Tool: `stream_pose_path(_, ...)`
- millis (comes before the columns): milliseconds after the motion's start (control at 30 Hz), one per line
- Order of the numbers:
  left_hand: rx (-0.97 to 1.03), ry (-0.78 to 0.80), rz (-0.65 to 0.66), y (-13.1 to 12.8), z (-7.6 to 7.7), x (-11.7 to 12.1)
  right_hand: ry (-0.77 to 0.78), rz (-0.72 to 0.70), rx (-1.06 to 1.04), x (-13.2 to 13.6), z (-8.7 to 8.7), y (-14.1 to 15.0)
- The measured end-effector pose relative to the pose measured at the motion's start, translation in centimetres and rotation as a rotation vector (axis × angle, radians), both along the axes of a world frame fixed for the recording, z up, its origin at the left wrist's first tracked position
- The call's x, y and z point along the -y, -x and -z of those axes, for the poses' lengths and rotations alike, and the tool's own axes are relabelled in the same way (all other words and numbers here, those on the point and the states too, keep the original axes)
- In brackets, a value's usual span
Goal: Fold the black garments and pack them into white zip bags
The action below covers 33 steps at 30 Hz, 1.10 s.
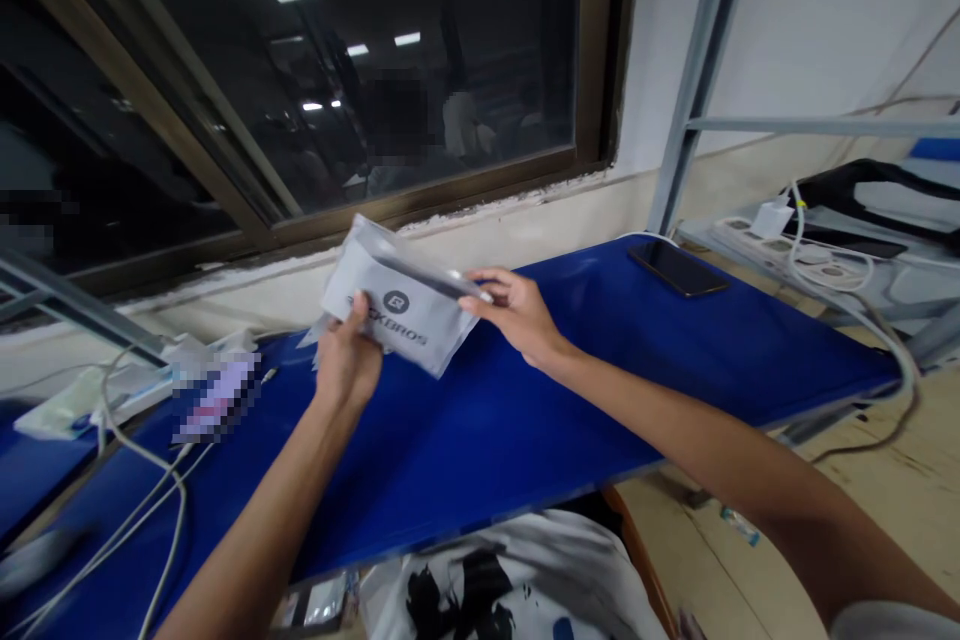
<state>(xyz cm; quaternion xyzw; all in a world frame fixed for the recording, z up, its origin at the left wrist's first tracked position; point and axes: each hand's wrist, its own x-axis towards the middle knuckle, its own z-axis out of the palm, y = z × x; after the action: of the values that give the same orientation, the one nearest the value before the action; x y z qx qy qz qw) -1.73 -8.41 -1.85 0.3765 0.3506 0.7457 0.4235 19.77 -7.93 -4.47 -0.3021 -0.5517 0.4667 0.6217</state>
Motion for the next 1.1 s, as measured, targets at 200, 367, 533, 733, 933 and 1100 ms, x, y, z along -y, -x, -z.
stream_pose_path(200, -0.811, -0.573, -0.538, -0.9, -3.8, 1.7, -0.141, 0.335, -0.066, 0.0, -0.6, -0.8)
stream_pose_path(367, -1.372, -0.640, 0.011, -6.5, -6.5, 1.8, -0.397, 0.399, 0.106, -0.1, -1.2, -1.4)
stream_pose_path(533, -1.404, -0.577, -0.049, -7.4, -6.3, 0.5, -0.498, 0.370, 0.207, 0.1, -1.3, -1.3)
stream_pose_path(733, -1.531, -0.511, -0.040, -6.6, -6.5, 0.0, -0.427, 0.440, 0.105, -0.8, -1.2, -1.5)
stream_pose_path(933, -1.214, -0.363, 0.076, -2.5, -7.7, -4.0, -0.362, 0.625, -0.082, -4.6, -2.3, -7.3)
stream_pose_path(1100, -0.937, -0.366, 0.029, 0.2, -9.7, -4.8, -0.257, 0.344, 0.006, -3.4, -2.7, -6.7)
